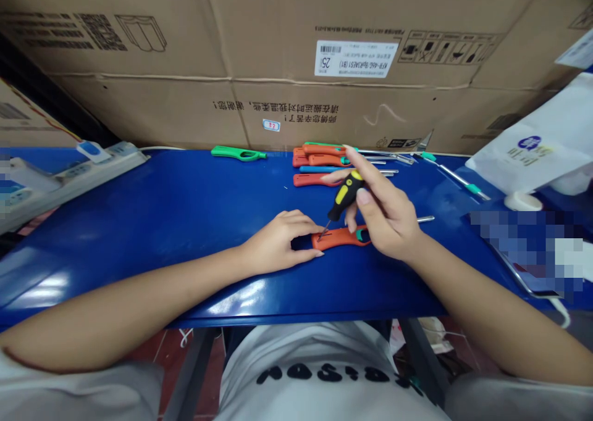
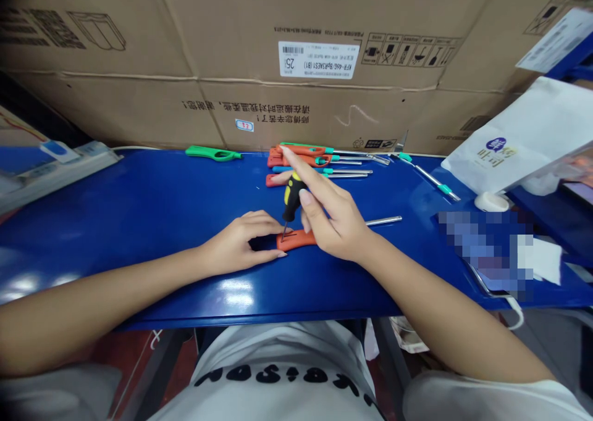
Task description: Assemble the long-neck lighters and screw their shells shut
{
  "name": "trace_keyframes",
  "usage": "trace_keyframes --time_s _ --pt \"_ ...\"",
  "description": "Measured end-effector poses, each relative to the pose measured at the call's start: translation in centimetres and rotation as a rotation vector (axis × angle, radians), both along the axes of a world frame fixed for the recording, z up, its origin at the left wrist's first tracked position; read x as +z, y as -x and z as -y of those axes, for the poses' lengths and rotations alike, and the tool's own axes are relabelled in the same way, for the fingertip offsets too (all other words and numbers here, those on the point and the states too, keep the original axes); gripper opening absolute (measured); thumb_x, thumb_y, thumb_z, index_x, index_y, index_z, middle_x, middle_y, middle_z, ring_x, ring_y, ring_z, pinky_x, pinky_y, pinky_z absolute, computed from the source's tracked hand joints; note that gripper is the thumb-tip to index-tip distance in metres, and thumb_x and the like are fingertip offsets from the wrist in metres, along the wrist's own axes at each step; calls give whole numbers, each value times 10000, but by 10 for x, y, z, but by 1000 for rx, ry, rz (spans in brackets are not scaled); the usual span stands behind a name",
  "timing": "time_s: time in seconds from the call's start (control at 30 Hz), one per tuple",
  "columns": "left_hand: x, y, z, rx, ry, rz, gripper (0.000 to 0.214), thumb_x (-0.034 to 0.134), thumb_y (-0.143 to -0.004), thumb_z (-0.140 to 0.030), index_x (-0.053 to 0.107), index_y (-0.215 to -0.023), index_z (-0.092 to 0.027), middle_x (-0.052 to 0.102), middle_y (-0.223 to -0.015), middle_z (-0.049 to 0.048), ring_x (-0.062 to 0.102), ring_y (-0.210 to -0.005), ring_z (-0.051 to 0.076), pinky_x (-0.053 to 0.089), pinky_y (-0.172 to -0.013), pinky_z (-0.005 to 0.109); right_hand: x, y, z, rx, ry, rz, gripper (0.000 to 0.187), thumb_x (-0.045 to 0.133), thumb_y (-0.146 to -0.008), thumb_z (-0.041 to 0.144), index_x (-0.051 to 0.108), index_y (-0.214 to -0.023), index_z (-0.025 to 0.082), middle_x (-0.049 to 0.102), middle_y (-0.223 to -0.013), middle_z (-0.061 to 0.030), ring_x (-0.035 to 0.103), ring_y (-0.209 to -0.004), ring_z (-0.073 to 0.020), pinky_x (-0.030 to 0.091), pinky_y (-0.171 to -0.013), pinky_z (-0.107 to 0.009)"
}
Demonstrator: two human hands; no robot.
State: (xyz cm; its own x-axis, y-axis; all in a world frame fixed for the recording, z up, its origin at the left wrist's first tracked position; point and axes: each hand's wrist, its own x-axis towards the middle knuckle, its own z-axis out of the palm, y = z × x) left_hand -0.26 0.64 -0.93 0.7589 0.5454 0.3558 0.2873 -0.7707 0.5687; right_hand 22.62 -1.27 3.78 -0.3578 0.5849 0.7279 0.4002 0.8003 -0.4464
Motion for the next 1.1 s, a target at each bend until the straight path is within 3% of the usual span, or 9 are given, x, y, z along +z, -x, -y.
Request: trace_keyframes --time_s 0.07,0.23,0.37,0.53,0.67,0.73,0.9,1.0,1.1 --pt "0 0 0 1 -3 -5 336 736 -897 -360 695 -1178 -180 748 -1099 86 671 -1024 231 481 -958 401 0 2 0 20 45 -30 453 476 -1024 300 488 -1476 280 716 -1197 -83 704 -734 -155 588 -558 -278" --pt "-1 0 0 -3 -6 6 338 750 -888 -345 695 -1177 -178 746 -1114 84 669 -1035 230 477 -963 395 4 -2 -2 -87 -284 20 409 707 -901 296 640 -1304 269 758 -1045 -53 693 -793 -182 601 -692 -319" --pt "-1 0 0 -3 -1 0 347 743 -893 -349 690 -1188 -175 744 -1106 88 667 -1023 230 479 -958 396 7 -5 -2 31 -19 58 449 428 -1034 245 478 -1480 267 716 -1214 -83 710 -802 -168 600 -665 -319" --pt "-1 0 0 -11 1 2 338 740 -896 -352 691 -1186 -185 744 -1111 82 669 -1026 229 472 -958 395 8 -3 1 -37 -258 21 406 719 -888 264 656 -1289 278 755 -1077 -50 675 -763 -180 573 -648 -308" --pt "-1 0 0 -9 -1 -6 352 751 -889 -336 688 -1192 -168 745 -1094 82 664 -1017 230 471 -937 387 7 0 4 90 3 6 470 472 -1014 213 481 -1481 268 701 -1232 -82 670 -707 -132 564 -584 -274" --pt "-1 0 0 -9 1 -2 349 751 -888 -333 689 -1189 -167 746 -1089 79 663 -1024 234 468 -938 390 7 1 4 108 54 -28 416 528 -996 226 543 -1409 274 713 -1172 -64 678 -732 -131 544 -549 -246" --pt "-2 0 0 -12 -3 10 342 744 -896 -336 688 -1196 -181 747 -1094 73 666 -1020 228 467 -944 388 6 0 4 -70 -362 66 342 611 -948 269 637 -1289 253 742 -992 -60 697 -828 -192 583 -684 -306" --pt "-1 0 0 -12 -3 2 342 737 -902 -349 691 -1190 -171 747 -1098 82 668 -1015 227 469 -944 386 6 0 6 -20 -121 70 440 383 -1030 226 512 -1450 250 718 -1151 -88 717 -898 -196 604 -729 -338" --pt "-1 0 0 -9 -2 0 349 745 -895 -344 691 -1189 -164 746 -1110 81 667 -1025 229 466 -948 387 7 -1 6 -37 -106 17 358 526 -999 263 596 -1350 275 739 -1027 -55 713 -806 -182 594 -656 -306"
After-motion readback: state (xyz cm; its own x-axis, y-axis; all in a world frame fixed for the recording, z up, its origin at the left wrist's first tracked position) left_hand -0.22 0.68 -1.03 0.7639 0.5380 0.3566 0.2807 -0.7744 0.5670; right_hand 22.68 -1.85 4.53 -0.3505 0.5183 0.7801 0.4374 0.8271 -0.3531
